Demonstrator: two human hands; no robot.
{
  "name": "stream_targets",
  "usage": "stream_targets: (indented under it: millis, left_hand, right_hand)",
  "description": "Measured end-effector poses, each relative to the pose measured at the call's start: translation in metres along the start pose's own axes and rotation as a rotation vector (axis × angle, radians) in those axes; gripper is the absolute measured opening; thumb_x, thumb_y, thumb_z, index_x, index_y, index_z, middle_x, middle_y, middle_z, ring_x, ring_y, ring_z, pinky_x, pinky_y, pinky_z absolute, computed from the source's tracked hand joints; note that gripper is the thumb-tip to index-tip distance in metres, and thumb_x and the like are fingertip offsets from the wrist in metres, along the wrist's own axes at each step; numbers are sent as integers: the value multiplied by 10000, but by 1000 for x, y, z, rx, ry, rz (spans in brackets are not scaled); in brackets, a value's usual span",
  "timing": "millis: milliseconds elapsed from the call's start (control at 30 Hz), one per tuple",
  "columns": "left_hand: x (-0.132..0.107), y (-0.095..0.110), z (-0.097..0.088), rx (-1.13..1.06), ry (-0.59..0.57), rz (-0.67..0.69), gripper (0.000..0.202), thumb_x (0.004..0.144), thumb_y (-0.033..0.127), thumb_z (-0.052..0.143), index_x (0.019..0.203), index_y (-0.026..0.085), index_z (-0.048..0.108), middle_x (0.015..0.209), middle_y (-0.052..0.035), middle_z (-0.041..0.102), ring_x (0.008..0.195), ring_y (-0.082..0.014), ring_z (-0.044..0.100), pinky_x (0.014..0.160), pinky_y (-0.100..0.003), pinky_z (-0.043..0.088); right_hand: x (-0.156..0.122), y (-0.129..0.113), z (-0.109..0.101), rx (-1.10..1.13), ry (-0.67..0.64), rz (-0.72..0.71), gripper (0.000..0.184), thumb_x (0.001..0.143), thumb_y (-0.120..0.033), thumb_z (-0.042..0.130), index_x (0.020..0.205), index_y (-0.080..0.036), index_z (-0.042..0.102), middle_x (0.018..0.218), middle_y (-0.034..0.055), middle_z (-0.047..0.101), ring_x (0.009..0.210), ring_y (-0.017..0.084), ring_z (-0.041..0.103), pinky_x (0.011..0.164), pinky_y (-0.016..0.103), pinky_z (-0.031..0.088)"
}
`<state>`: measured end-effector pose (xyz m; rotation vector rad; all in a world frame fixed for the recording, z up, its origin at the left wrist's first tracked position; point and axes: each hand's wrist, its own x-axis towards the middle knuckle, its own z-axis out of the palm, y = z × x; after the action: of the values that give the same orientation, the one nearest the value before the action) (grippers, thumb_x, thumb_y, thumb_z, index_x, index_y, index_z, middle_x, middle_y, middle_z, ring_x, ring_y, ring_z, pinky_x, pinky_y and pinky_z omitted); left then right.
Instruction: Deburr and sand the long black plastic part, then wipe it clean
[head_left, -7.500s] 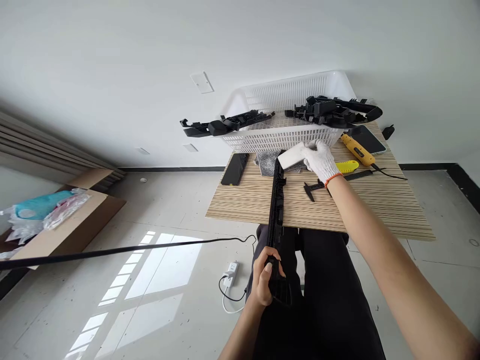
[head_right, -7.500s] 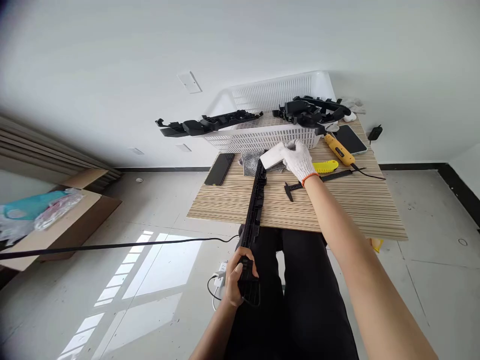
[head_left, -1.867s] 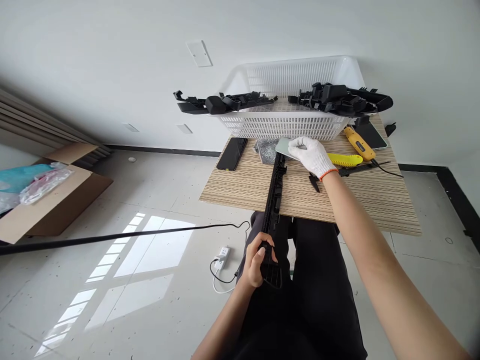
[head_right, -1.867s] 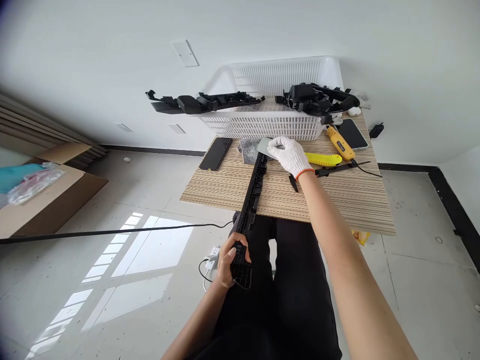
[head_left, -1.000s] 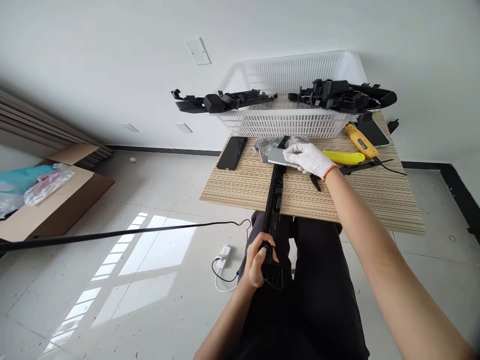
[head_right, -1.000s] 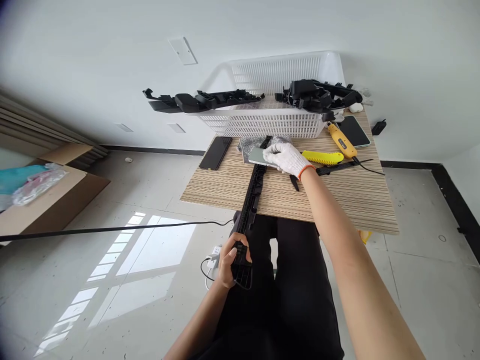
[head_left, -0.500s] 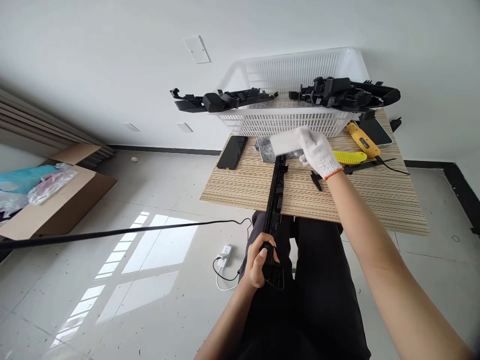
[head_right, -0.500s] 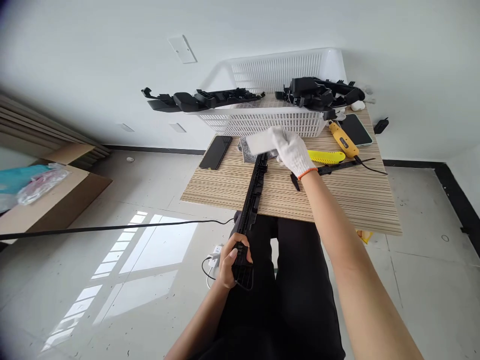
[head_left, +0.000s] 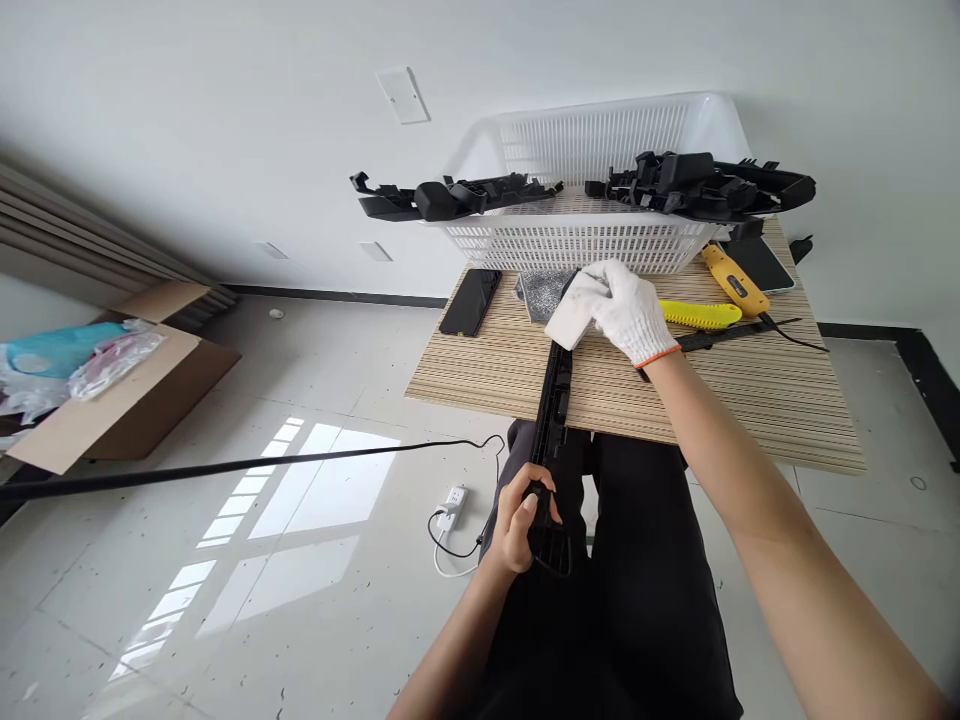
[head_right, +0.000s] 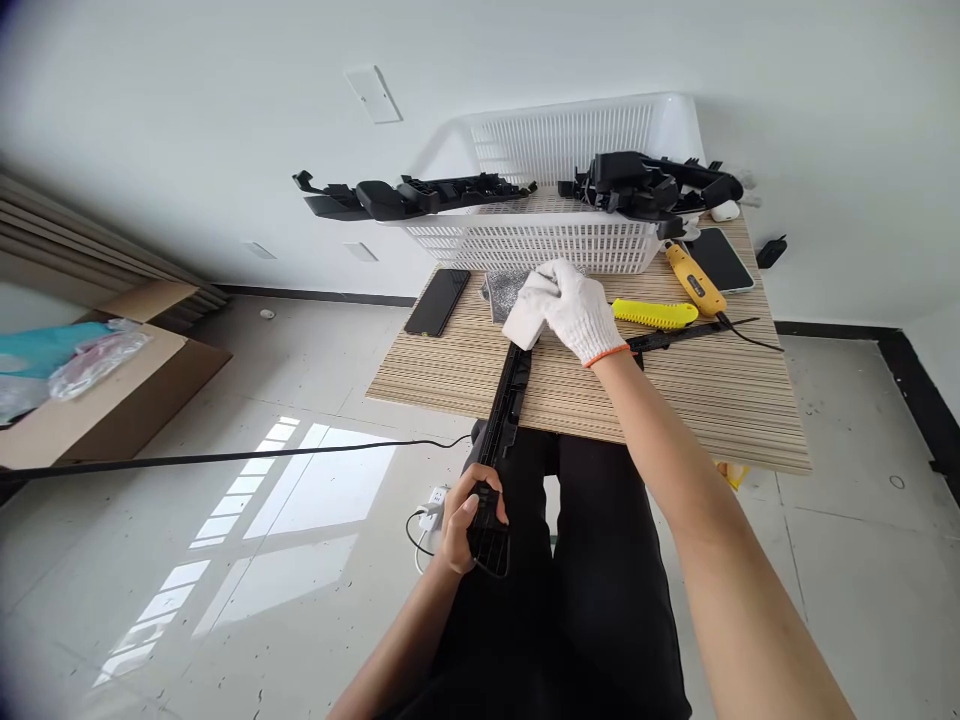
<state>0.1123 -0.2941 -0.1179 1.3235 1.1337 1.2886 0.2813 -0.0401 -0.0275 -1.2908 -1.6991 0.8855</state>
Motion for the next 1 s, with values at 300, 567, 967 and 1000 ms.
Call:
stream_targets:
  millis: [300,567,967,1000]
  left_hand:
    - [0,-1,-1,-4,0,-6,383,1004,527,409,954,191,588,607,-8,661,511,-154,556,561,-283,418]
    - [0,-3,-2,-11,-7,6,371,1007,515,416,973,187,586,613,-3,658,517,-146,560,550,-268,416]
    - [2,-1,-1,7,-7,24,361,1007,507,420,961,190,588,608,3,665,508,-135,558,548,-258,422]
    - [2,-1,-1,8,-7,26,361,1007,507,421,959,190,589,606,3,666,506,-135,559,545,-257,421]
  right_hand:
    - [3,8,-4,-82,-180,-104,516,832,-206,768,1340,-245,695,1224,80,745,1076,281,702,930,440,599]
    - [1,3,-4,-71,-366,-11,433,910,-277,711,1339,-222,686,1131,82,760,909,221,719,834,387,618]
    - [6,12,11,-4,-121,3,381,888,-253,714,1266,-206,714,1204,91,739,1031,228,691,873,369,596]
    - [7,13,11,8,-17,-14,386,893,-259,703,1274,-198,705,1241,95,727,1086,238,679,906,379,589]
